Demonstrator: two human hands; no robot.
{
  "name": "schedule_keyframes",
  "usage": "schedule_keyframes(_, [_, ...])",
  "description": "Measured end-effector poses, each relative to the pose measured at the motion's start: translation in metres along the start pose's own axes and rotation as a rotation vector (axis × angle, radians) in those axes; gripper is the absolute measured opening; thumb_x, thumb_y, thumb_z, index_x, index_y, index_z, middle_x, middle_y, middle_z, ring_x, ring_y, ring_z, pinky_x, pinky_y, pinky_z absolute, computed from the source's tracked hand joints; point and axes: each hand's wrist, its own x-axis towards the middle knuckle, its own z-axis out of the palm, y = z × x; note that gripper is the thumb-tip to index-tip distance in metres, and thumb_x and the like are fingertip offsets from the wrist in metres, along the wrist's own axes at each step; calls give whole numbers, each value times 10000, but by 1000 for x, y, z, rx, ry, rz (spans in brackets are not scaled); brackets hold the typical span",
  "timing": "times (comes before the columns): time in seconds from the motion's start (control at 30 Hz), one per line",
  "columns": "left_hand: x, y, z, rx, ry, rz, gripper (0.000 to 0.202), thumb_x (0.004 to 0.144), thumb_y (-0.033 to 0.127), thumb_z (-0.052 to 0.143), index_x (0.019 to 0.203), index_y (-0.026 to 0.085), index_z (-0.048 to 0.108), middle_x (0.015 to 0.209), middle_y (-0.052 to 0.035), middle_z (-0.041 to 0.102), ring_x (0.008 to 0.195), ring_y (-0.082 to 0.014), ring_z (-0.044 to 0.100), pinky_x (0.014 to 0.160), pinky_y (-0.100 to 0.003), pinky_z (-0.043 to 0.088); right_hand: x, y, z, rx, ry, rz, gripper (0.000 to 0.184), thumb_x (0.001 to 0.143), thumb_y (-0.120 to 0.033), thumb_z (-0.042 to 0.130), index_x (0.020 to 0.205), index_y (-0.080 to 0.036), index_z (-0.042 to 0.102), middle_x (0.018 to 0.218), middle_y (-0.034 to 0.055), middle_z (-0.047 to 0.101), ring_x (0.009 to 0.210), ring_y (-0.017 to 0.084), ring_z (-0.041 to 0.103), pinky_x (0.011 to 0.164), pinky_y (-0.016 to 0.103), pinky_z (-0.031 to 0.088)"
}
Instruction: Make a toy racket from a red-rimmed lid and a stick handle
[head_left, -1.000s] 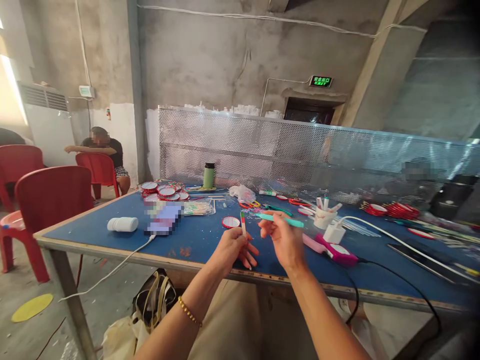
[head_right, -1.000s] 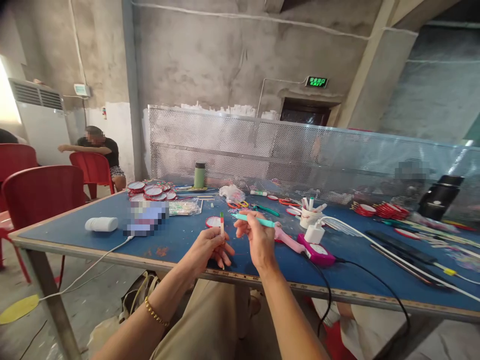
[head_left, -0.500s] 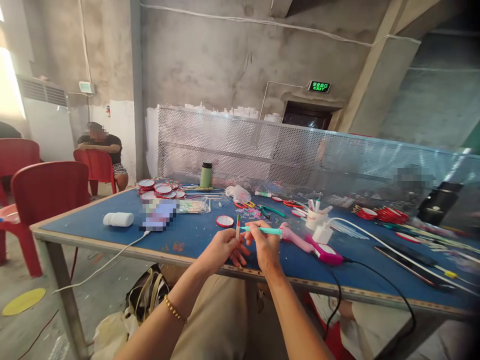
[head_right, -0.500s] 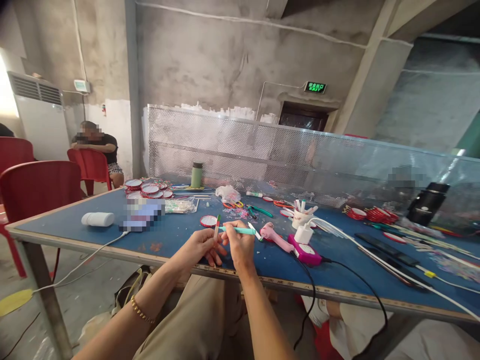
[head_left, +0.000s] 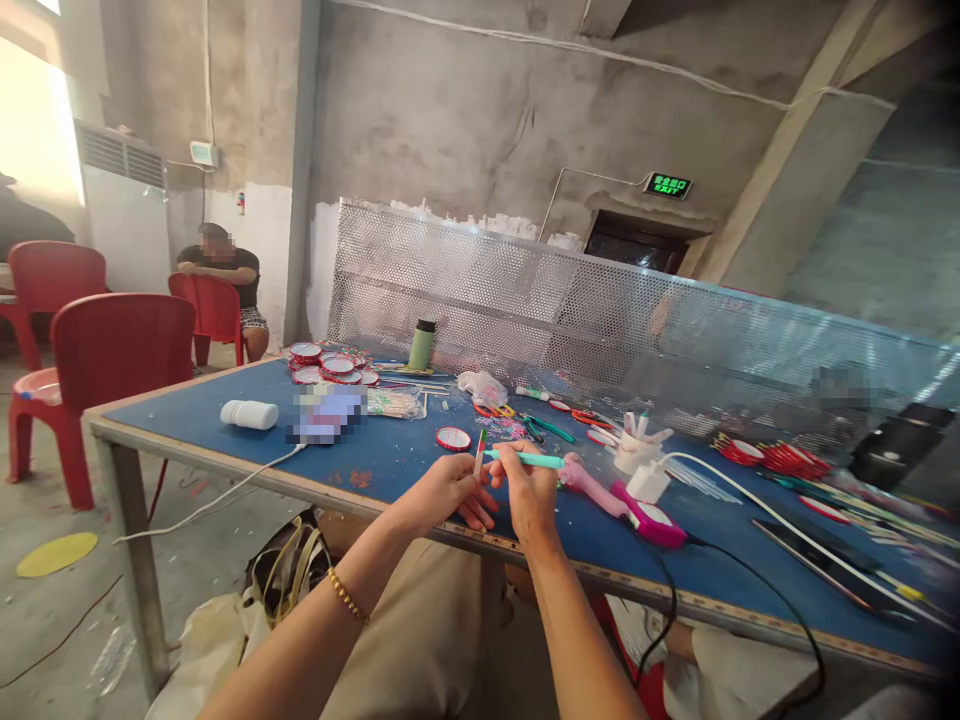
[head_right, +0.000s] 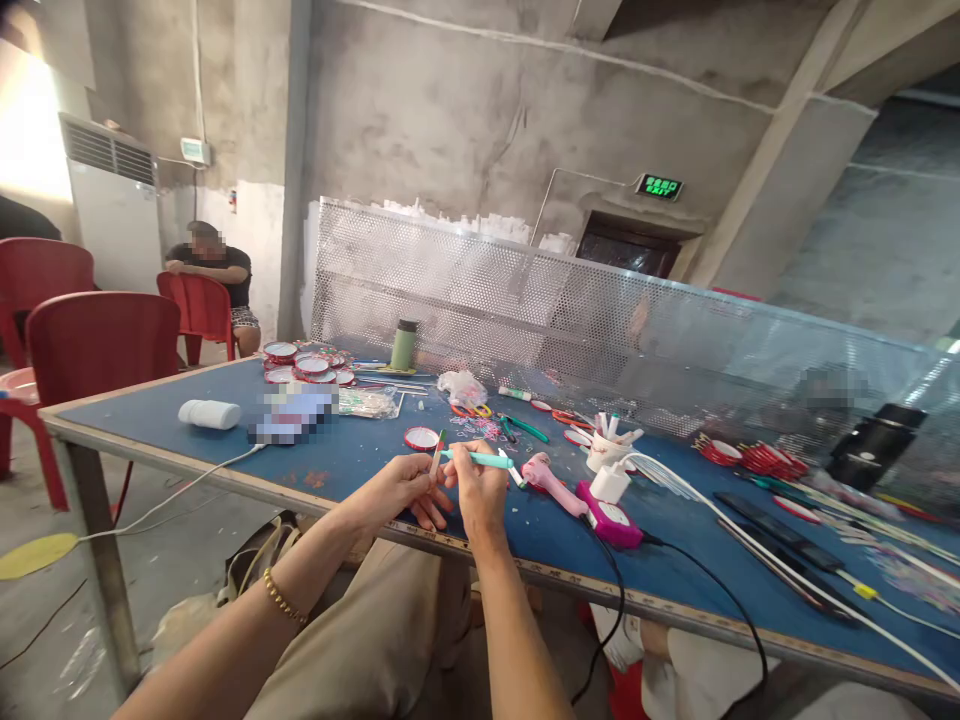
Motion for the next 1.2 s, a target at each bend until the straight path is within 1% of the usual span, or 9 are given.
schedule_keyframes(0.1, [0,-1,0,9,-7,-7,403,829,541,576,897,149,507,702,-59,675,582,-168,702,490,-209,522,0,0,0,-37,-15,-15,179,837,-351,595,751,-196,621,515,-47,585,444,119,544,468,245,443])
schedule_keyframes(0.23, [1,-4,0,29,-4,-3,431,835,574,564,899,152,506,700,-55,670,585,-170,702,499,-217,529,0,-1,-1,-65,-17,-15,189,837,-358,592,748,-195,622,514,-44,590,443,118,550,477,244,455])
schedule_keyframes(0.5, [2,-7,-2,61,-11,7,477,833,628,543,888,157,496,721,-72,682,599,-173,706,507,-217,531,0,1,0,-81,-23,-18,203,833,-364,603,722,-193,595,535,-35,612,435,111,553,462,231,451])
schedule_keyframes(0.7, [1,-6,0,53,4,7,468,824,616,562,872,156,492,730,-77,685,586,-172,702,499,-219,528,1,2,-1,-104,-41,-42,203,846,-361,594,735,-192,609,533,-33,609,437,114,555,462,231,451])
schedule_keyframes(0.87, [-1,-3,0,49,3,8,474,819,621,566,877,155,501,716,-74,684,586,-174,702,501,-220,527,0,1,-1,-85,-18,-10,202,842,-371,607,751,-191,610,542,-32,611,442,117,558,464,233,451])
schedule_keyframes(0.97, [-1,-3,1,49,8,3,474,814,619,574,876,155,500,726,-80,690,583,-173,702,501,-221,527,0,0,-1,-87,-22,-14,224,847,-389,603,737,-193,602,537,-31,604,442,118,553,465,236,449])
schedule_keyframes(1.07, [-1,-2,1,53,11,-5,452,824,599,570,860,156,491,726,-84,692,580,-173,701,501,-223,527,-1,0,0,-95,-34,-13,229,843,-395,610,733,-195,602,529,-32,598,446,121,554,470,238,455])
schedule_keyframes(1.2, [-1,-1,1,54,8,-8,427,836,573,567,874,153,499,718,-88,695,589,-183,706,501,-230,530,-1,0,-1,-82,-17,-2,216,837,-385,612,742,-192,609,534,-32,604,445,119,553,466,234,451])
